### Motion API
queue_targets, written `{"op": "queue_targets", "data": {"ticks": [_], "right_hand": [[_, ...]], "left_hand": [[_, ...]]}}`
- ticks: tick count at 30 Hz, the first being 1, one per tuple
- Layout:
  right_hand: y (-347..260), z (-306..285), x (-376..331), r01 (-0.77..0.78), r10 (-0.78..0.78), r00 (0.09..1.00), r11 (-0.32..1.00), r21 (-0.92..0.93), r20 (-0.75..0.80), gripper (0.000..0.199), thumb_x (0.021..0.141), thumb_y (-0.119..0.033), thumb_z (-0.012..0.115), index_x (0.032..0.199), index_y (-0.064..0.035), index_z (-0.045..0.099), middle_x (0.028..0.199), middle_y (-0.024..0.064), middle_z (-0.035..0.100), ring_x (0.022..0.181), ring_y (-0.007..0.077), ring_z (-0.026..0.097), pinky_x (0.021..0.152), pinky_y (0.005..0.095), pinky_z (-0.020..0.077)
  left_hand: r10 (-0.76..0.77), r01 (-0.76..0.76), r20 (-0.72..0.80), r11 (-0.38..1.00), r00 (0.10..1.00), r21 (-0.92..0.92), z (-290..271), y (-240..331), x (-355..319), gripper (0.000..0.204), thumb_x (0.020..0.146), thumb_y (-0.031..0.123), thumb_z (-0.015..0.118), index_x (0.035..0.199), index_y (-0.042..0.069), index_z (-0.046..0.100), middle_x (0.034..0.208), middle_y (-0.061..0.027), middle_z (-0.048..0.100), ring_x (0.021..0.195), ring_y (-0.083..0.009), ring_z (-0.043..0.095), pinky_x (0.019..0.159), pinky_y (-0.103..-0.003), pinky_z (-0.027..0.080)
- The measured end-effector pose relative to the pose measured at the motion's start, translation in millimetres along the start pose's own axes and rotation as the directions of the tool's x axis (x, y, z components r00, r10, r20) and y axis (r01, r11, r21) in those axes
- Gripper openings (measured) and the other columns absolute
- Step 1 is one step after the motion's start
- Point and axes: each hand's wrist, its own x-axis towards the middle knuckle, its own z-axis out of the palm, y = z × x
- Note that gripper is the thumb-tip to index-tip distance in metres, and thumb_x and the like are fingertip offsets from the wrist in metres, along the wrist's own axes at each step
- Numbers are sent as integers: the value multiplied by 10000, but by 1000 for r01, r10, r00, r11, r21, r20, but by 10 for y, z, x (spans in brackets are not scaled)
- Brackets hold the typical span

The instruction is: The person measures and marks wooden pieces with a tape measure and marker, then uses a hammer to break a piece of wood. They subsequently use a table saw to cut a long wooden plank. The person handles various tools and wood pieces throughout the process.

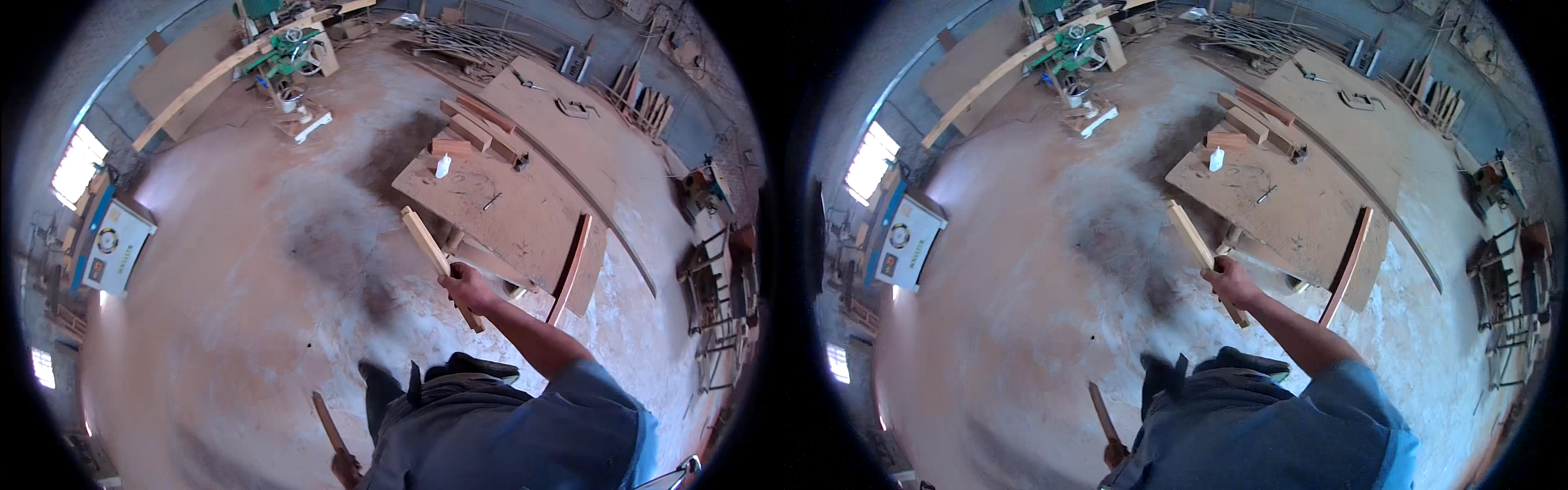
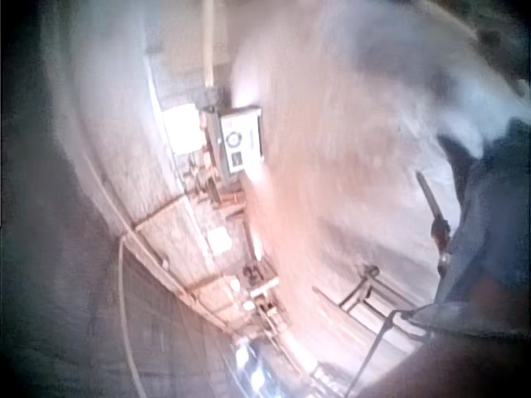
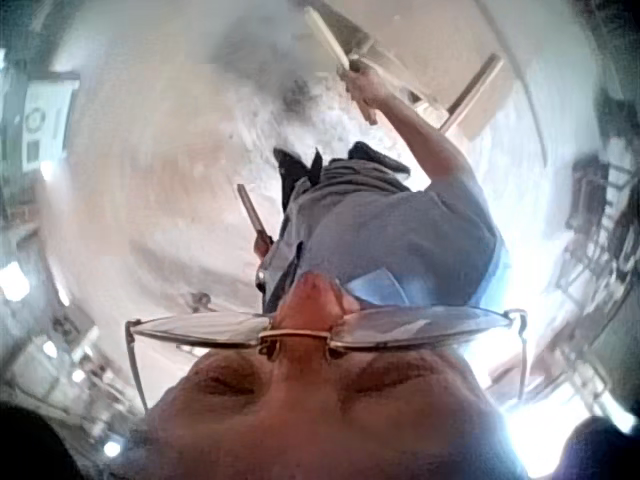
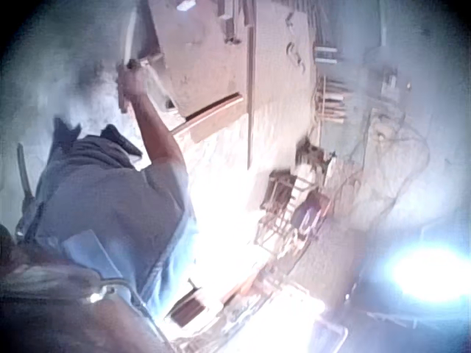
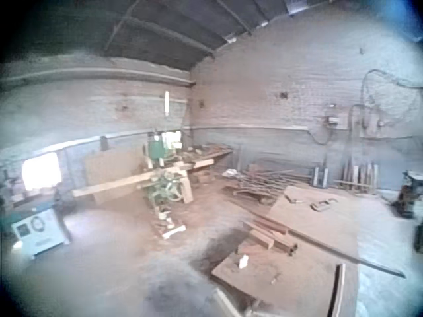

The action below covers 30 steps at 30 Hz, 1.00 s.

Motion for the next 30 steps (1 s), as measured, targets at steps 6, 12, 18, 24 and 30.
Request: {"op": "queue_targets", "data": {"ticks": [6,12,18,24,30], "right_hand": [[-36,93,909,81,-231,923,900,-429,-309,380,846,-338,678,1042,-15,636,905,203,649,849,338,651,767,443,523],[-255,24,2077,-142,-116,849,890,-434,-515,302,844,-337,676,985,-71,665,1038,200,626,990,389,607,850,481,502],[-438,-7,2840,-334,-41,779,818,-469,-626,253,862,-277,613,1010,-73,633,1045,185,592,994,392,576,852,501,478],[-459,42,2990,-405,-25,751,771,-491,-660,305,858,-230,615,1111,-59,606,1121,182,578,1077,389,514,913,485,426],[-753,243,2952,-484,-4,607,791,-374,-795,536,744,-92,749,1225,8,532,1202,214,518,1145,402,495,987,481,405]], "left_hand": [[254,-238,183,966,950,-104,-110,2725,516,200,969,235,552,978,38,583,602,-4,487,405,-86,421,359,-252,342],[567,-484,379,823,732,-297,341,5053,980,248,930,166,513,1142,44,550,685,4,471,533,-81,446,473,-237,381],[543,-311,436,810,718,-497,1038,6784,839,449,848,89,494,1294,35,494,796,-33,527,602,-117,496,506,-251,406],[603,-319,494,777,627,-543,1558,8178,1082,470,854,51,473,1322,20,479,870,-59,557,627,-129,512,526,-266,417],[643,-327,507,747,574,-578,2155,9587,1850,412,917,96,534,1322,26,499,978,-59,611,807,-118,565,602,-250,445]]}}
